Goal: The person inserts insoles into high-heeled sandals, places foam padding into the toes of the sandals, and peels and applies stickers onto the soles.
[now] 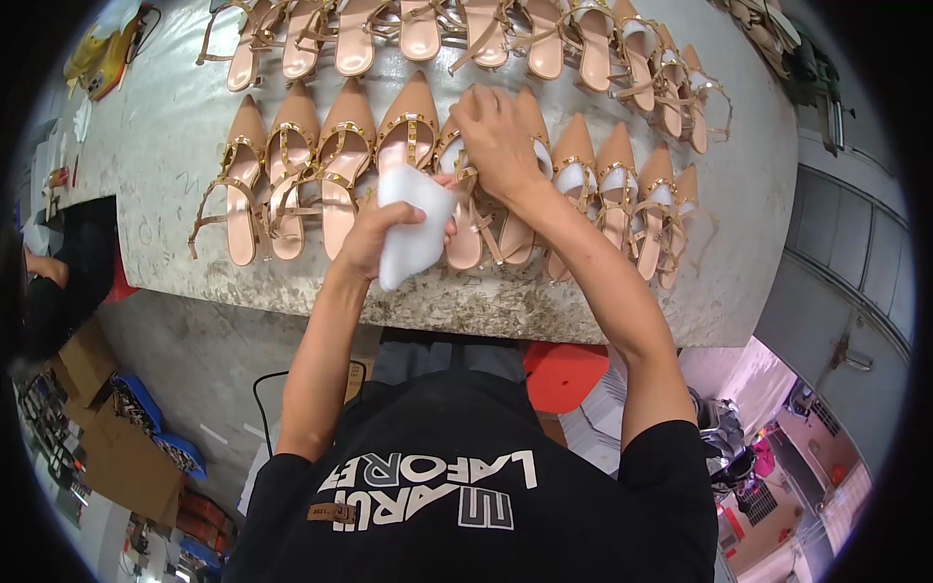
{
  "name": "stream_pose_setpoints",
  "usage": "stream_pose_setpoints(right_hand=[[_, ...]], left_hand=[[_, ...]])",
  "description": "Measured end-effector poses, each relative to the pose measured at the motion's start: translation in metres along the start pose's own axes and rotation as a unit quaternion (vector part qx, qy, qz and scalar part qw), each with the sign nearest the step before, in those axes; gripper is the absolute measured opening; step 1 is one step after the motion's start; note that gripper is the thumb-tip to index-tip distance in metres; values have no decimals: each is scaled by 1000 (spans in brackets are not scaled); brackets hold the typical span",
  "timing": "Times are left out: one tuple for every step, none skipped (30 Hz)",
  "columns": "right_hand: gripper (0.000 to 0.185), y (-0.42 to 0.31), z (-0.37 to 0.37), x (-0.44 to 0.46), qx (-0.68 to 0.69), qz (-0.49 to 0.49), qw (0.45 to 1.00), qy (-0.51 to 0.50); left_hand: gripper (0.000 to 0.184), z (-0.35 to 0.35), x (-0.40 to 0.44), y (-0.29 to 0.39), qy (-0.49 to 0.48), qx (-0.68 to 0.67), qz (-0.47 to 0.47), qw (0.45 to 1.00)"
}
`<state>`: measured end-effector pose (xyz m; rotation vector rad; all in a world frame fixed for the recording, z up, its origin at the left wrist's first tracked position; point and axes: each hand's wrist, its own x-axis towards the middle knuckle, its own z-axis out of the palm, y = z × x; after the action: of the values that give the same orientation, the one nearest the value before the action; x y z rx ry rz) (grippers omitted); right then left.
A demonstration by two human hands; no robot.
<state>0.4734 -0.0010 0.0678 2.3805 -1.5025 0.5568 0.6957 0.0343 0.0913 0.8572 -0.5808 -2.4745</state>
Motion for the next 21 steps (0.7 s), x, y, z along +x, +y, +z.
stream_pose_setpoints(right_hand=[[29,-2,3,0,-3,1,1000,-2],[31,-7,10,-1,-13,54,994,-99],[33,-13,17,-4,-22,106,975,-196],[33,-17,24,-9,-24,113,973,-199],[26,-16,32,-9,-37,125,981,-141],[19,-16,34,-5,-49,132,987,-81],[28,-17,31,-5,-42,158,979,-120],[28,-12,26,-4,-48,160,979,-116],[39,-6,17,-5,15,121,983,-140],[50,0,10,-4,76,80,981,-162],[55,0,0,-9,44,27,983,-175],[55,0,0,-9,41,27,984,-172],[52,-2,1,-9,36,25,979,-198],[48,-4,3,-11,31,25,974,-224],[48,-4,8,-13,32,27,975,-220],[44,-4,14,-14,16,34,977,-210],[41,-5,22,-15,3,40,979,-200],[41,-7,29,-14,7,39,980,-196],[38,-9,37,-13,-24,48,983,-175],[35,-15,41,-17,-54,59,984,-157],[35,-21,36,-16,-51,65,985,-154]], left_hand=[[59,-1,0,0,7,51,-4,999],[59,-2,2,1,4,52,-5,999],[63,-4,4,2,10,82,-1,997],[68,-3,3,0,15,113,-3,994],[68,-4,4,0,7,117,-5,993],[69,-5,4,1,4,109,-4,994],[69,-6,1,1,3,99,-3,995],[69,-6,0,2,-3,103,-1,995],[71,-5,-1,3,-9,57,0,998],[72,-5,-2,4,-15,11,1,1000],[74,-5,-2,4,-20,28,12,999],[74,-4,-2,4,-23,31,14,999],[68,-3,-2,2,-21,47,17,999],[63,-3,-2,0,-19,63,19,998],[63,-1,-2,-1,-19,68,19,997],[63,0,-2,-3,-7,86,25,996],[64,0,-3,-5,7,103,31,994],[64,-2,-2,-6,12,107,33,994],[67,-4,-1,-6,11,122,26,992],[70,-5,-2,-9,8,137,16,990],[70,-4,-5,-10,10,143,12,990]])
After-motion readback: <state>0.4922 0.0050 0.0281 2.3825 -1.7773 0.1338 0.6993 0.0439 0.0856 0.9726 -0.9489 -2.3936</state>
